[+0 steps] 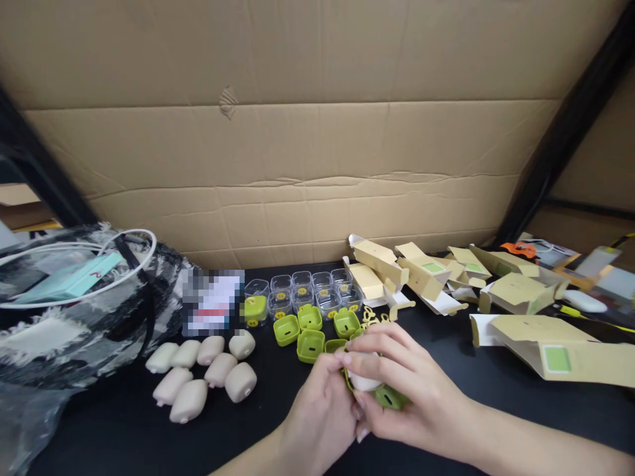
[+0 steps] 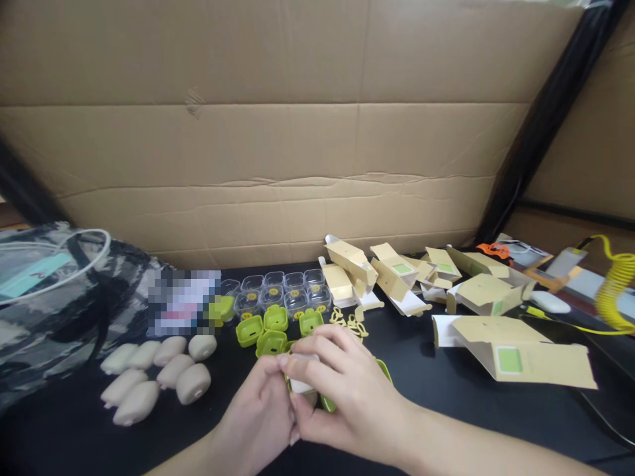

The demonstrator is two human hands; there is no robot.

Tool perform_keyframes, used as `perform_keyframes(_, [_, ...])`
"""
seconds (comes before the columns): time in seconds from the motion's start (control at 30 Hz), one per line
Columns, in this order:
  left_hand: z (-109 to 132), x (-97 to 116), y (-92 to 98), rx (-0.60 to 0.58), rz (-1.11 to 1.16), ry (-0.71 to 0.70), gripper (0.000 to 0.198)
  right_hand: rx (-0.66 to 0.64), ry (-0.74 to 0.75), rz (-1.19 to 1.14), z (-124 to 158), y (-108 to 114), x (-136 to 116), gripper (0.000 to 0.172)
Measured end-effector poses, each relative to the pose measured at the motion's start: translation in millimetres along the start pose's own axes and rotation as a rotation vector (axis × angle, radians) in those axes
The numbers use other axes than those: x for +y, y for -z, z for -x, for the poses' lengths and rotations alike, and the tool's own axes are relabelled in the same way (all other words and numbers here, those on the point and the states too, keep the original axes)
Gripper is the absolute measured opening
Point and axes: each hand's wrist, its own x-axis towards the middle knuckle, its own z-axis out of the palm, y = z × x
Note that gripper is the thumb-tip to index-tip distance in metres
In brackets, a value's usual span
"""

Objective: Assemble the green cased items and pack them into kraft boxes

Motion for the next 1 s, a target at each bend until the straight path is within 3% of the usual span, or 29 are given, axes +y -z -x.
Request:
perform_keyframes(0.1, [0, -2, 1.9, -0.012, -0.043, -0.009, 0.017, -0.003, -0.019, -0.048, 1, 1, 0, 0.033])
perform_keyframes(0.33, [2, -6, 4.5, 0.089, -0.037, 0.013, 0.02, -0.043, -0.112, -0.115, 1, 0, -2, 0.027])
perform_keyframes(0.6, [-1, -11, 15.0, -0.015, -0.051, 0.029, 0.012, -0.075, -0.239, -0.2, -3, 1, -4, 0.025])
perform_keyframes(0.77, [0, -9, 18.5, -0.054, -0.069, 0.0, 0.012, -0.045, -0.164, -0.224, -2, 1, 2, 0.03])
perform_keyframes(0.9, [1, -4, 15.2, -0.015, -0.063, -0.002, 0.013, -0.065, -0.144, -0.219, 0, 0, 7, 0.033])
perform_keyframes(1.0, [3, 0, 9.9, 0.034, -0.098, -0.005, 0.024, -0.112, -0.234, -0.266, 2, 3, 8, 0.056])
